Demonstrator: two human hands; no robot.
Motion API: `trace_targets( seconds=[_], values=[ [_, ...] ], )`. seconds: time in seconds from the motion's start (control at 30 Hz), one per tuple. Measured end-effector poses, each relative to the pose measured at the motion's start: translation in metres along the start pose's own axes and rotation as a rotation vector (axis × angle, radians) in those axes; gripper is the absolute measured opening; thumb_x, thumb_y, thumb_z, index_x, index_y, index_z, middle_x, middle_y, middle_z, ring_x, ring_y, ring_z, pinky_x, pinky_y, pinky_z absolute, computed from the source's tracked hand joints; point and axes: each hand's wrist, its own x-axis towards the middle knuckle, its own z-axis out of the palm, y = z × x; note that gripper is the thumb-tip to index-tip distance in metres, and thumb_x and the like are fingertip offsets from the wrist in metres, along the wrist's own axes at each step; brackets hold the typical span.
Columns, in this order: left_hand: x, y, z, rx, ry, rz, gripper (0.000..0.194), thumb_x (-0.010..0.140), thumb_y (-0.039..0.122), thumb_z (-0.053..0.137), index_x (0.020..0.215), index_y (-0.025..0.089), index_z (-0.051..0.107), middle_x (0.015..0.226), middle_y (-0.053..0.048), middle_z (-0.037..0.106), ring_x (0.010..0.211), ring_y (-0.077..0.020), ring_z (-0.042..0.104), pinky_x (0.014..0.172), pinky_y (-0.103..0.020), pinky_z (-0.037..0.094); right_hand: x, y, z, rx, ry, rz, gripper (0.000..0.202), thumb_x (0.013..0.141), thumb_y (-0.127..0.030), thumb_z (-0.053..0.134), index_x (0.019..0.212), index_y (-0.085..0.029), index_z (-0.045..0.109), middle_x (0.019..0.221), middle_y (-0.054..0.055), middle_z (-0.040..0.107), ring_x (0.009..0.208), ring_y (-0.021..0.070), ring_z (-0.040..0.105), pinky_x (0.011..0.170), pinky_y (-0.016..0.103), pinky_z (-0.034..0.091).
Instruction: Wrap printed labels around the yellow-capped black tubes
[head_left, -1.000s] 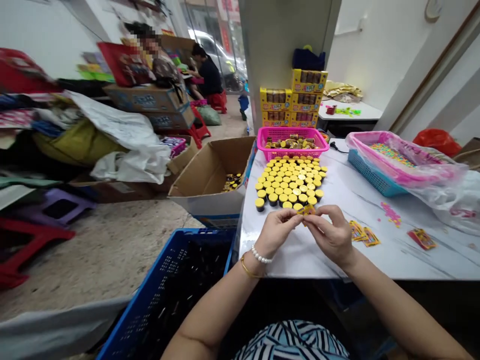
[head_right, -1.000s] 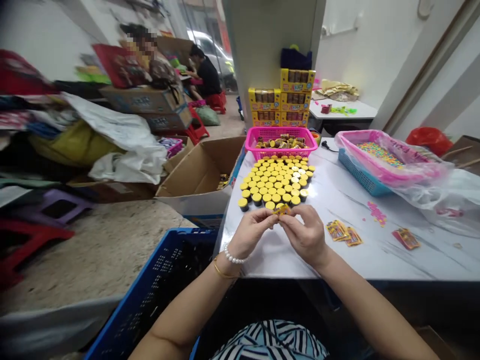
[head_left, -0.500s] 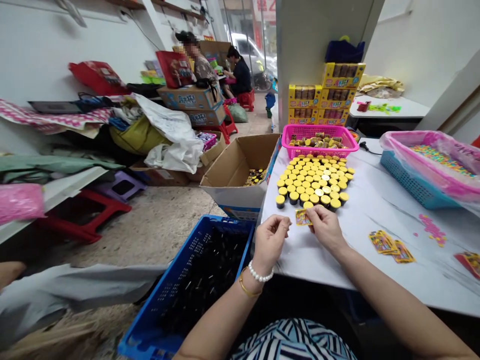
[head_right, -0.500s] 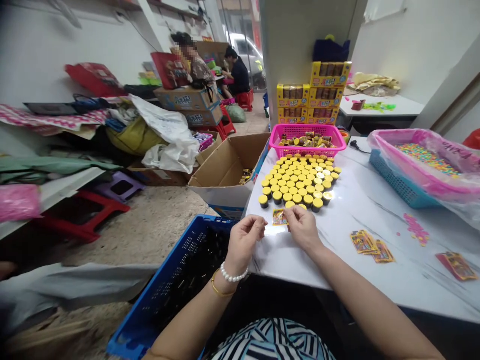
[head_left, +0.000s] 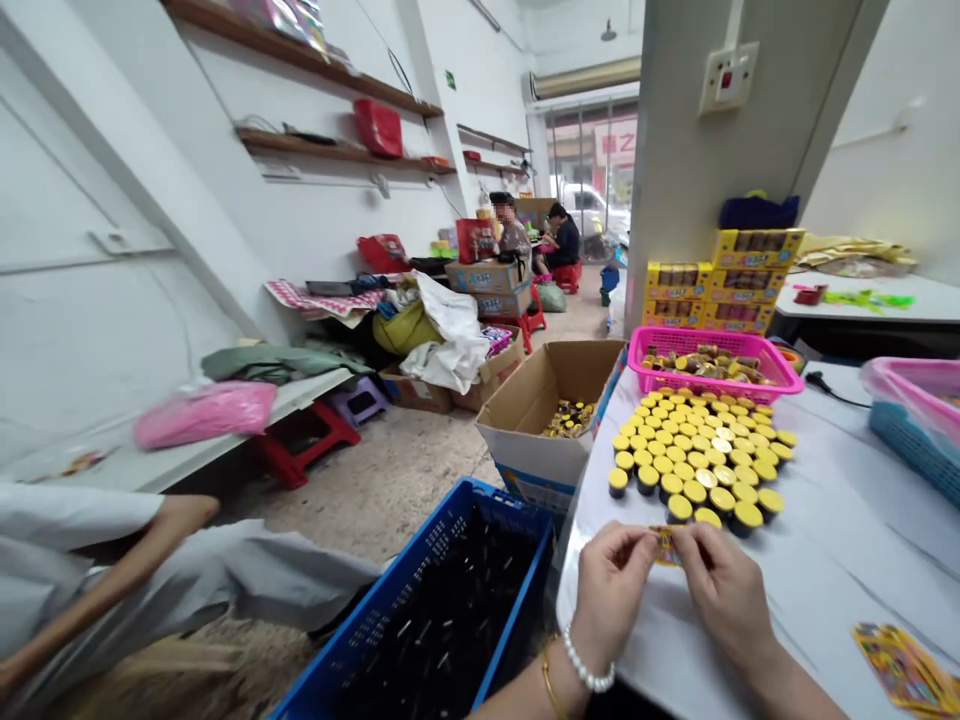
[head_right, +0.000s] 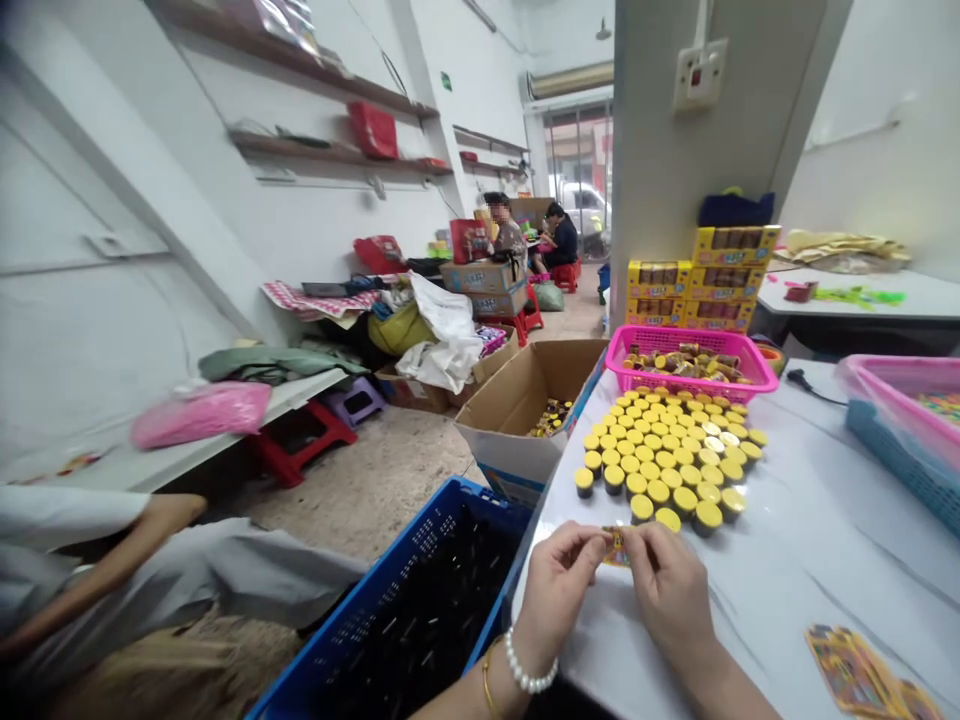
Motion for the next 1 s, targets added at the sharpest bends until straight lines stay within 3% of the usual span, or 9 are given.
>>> trace_targets(
  seconds=[0.2, 0.4, 0.6, 0.9, 1.0],
  values=[
    [0.001, -0.010, -0.006, -0.129, 0.049, -0.128, 0.037, 0.084, 0.054, 0.074, 0.088, 0.017, 0.070, 0.069, -0.001, 0.058, 0.057, -0.0113, 0.046, 0.053, -0.024, 0.037, -0.001, -0.003, -0.002, -0.044, 0.098, -0.042, 0.027, 0.099, -0.044, 0.056, 0.083, -0.027, 0.070, 0.077, 0.004, 0.071, 0.068, 0.0229, 0.067, 0.061, 0.034, 0.051],
    [-0.001, -0.007, -0.003, -0.127, 0.011, -0.175, 0.047, 0.072, 0.060, 0.082, 0.085, 0.015, 0.073, 0.069, -0.005, 0.063, 0.055, -0.0117, 0.048, 0.048, -0.024, 0.033, 0.000, -0.005, 0.000, -0.027, 0.065, -0.116, 0.024, 0.098, -0.041, 0.057, 0.083, -0.027, 0.070, 0.077, 0.005, 0.072, 0.068, 0.0237, 0.068, 0.061, 0.035, 0.054],
    [-0.001, -0.015, -0.007, -0.270, -0.015, -0.301, 0.046, 0.070, 0.052, 0.087, 0.087, 0.016, 0.065, 0.056, 0.003, 0.055, 0.043, -0.0074, 0.040, 0.041, -0.021, 0.023, 0.000, -0.007, 0.001, -0.029, 0.054, -0.162, 0.022, 0.098, -0.038, 0.056, 0.084, -0.029, 0.070, 0.073, 0.004, 0.069, 0.063, 0.0233, 0.066, 0.057, 0.035, 0.053],
    [-0.002, -0.015, -0.008, -0.319, -0.007, -0.277, 0.044, 0.072, 0.051, 0.086, 0.089, 0.014, 0.068, 0.058, 0.003, 0.053, 0.045, -0.0064, 0.039, 0.042, -0.021, 0.023, -0.001, -0.001, 0.004, -0.017, 0.033, -0.184, 0.015, 0.097, -0.035, 0.059, 0.089, -0.030, 0.072, 0.076, 0.004, 0.071, 0.065, 0.0237, 0.068, 0.058, 0.036, 0.055],
    [-0.001, -0.016, -0.005, -0.280, -0.013, -0.256, 0.043, 0.071, 0.051, 0.087, 0.081, 0.014, 0.068, 0.058, 0.003, 0.052, 0.047, -0.0060, 0.037, 0.044, -0.022, 0.023, 0.002, 0.000, 0.006, -0.011, 0.045, -0.187, 0.015, 0.097, -0.034, 0.059, 0.090, -0.030, 0.072, 0.077, 0.003, 0.071, 0.067, 0.0229, 0.069, 0.061, 0.035, 0.055]
  ],
)
